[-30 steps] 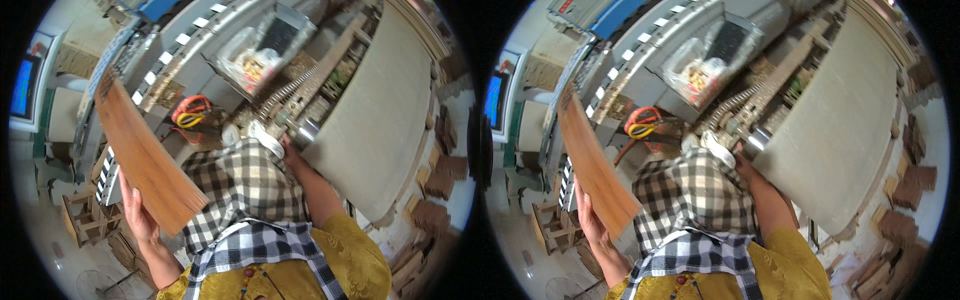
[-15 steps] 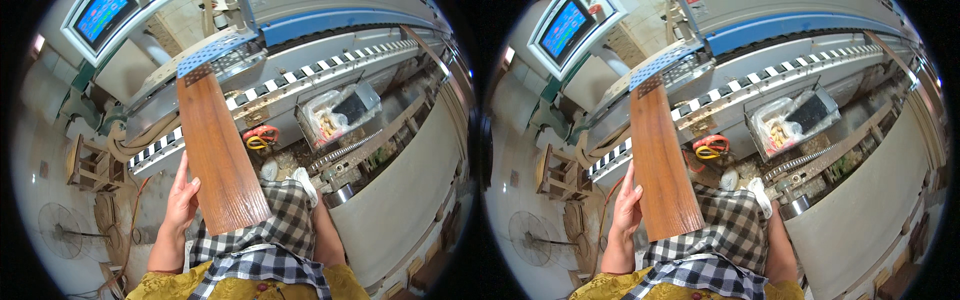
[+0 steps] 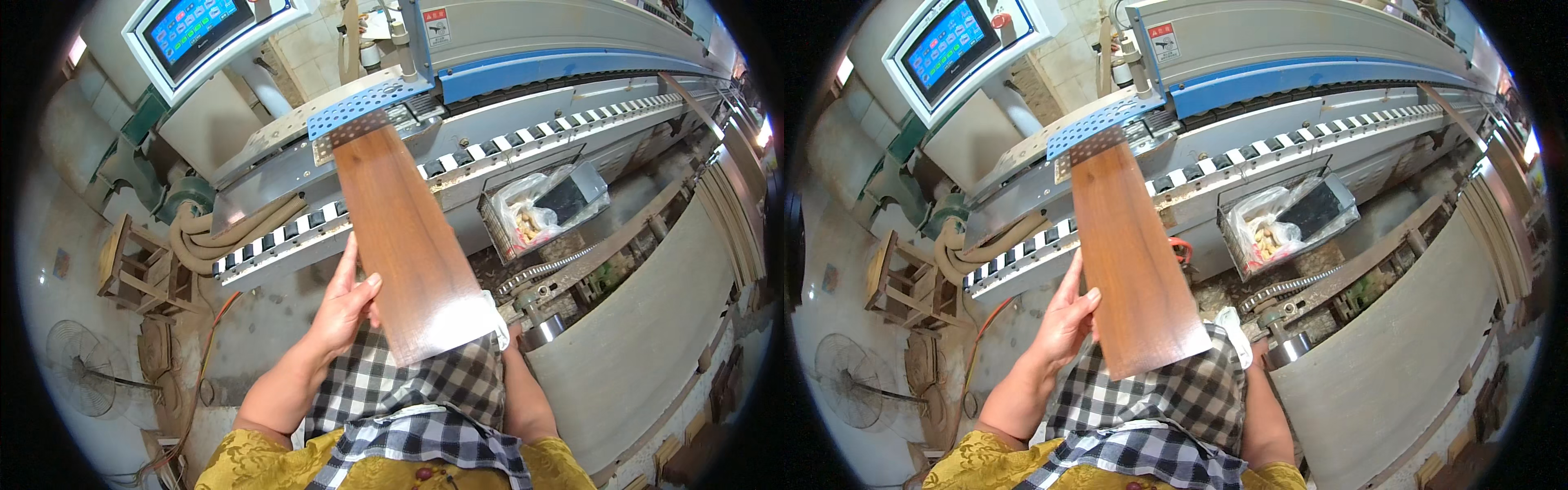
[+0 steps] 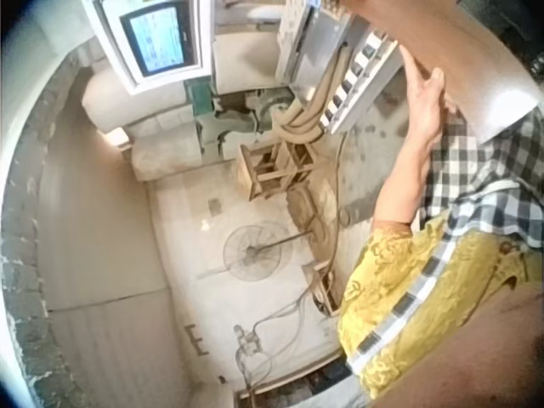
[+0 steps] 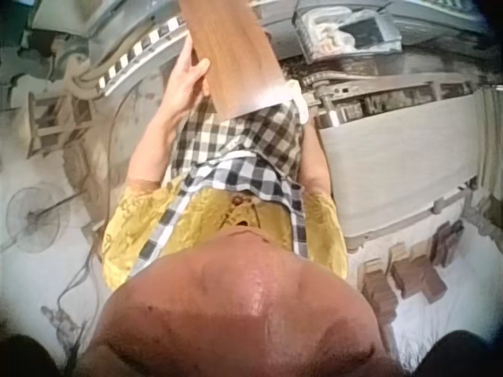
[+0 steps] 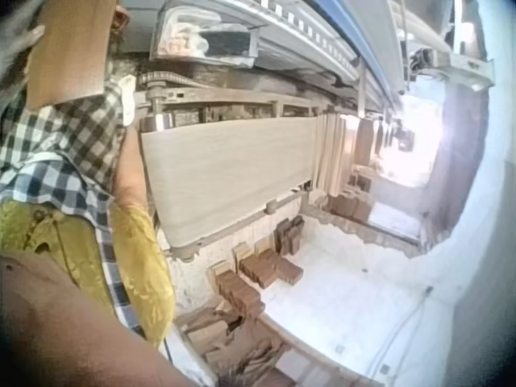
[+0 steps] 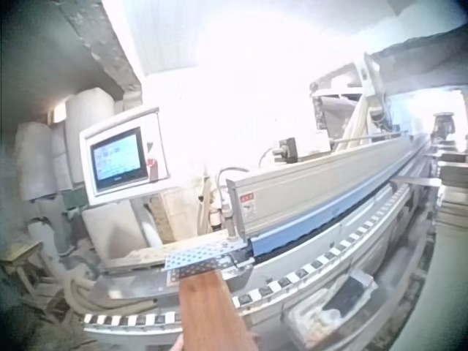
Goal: The person operates a woodworking machine, feeding rectangular wooden planks one by one into the conveyor system. They retrieve processed planks from the output side and stack them on a nearby table. The person repeats this cycle continuously throughout the clip.
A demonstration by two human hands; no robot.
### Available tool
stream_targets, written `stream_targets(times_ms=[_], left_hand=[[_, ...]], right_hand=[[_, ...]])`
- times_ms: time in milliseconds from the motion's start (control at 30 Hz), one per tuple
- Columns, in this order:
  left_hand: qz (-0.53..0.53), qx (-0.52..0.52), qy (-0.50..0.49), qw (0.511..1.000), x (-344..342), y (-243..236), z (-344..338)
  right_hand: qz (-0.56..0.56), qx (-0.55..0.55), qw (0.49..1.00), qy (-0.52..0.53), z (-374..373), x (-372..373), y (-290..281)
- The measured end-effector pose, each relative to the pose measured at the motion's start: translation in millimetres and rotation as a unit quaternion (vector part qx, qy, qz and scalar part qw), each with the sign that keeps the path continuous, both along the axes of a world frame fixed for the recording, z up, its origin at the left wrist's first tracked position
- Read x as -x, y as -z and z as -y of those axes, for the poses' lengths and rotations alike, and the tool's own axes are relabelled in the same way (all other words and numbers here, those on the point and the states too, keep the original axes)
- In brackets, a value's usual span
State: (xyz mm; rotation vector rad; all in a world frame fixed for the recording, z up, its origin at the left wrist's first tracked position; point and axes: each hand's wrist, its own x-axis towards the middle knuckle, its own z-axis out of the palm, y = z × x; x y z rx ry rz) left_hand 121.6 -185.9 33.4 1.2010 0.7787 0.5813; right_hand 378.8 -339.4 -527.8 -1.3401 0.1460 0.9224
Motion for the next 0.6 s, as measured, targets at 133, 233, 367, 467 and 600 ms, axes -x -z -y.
stream_targets(times_ms=[133, 233, 367, 467, 600], left_hand=[[0.008, -0.005, 0.024, 1.000, -36.5, 5.0, 3.4], [-0.002, 0.002, 0.039, 0.999, -62.6, 8.7, 4.1], [0.047, 0.013, 0.017, 0.999, -94.9, 15.0, 6.7], [0.037, 0.009, 0.044, 0.998, -131.3, 16.7, 13.8], [0.047, 0.025, 0.085, 0.995, -151.0, 21.9, 4.7]], right_hand=[[0.008, -0.005, 1.000, 0.010, -3.8, -2.9, 5.6], [0.014, -0.007, 1.000, 0.013, -5.1, -5.2, 4.0], [0.020, -0.001, 1.000, 0.006, -5.6, -9.2, -4.9], [0.016, -0.009, 0.999, 0.033, -2.2, -6.5, 5.6], [0.024, -0.005, 1.000, 0.011, -4.3, -7.2, -4.8]])
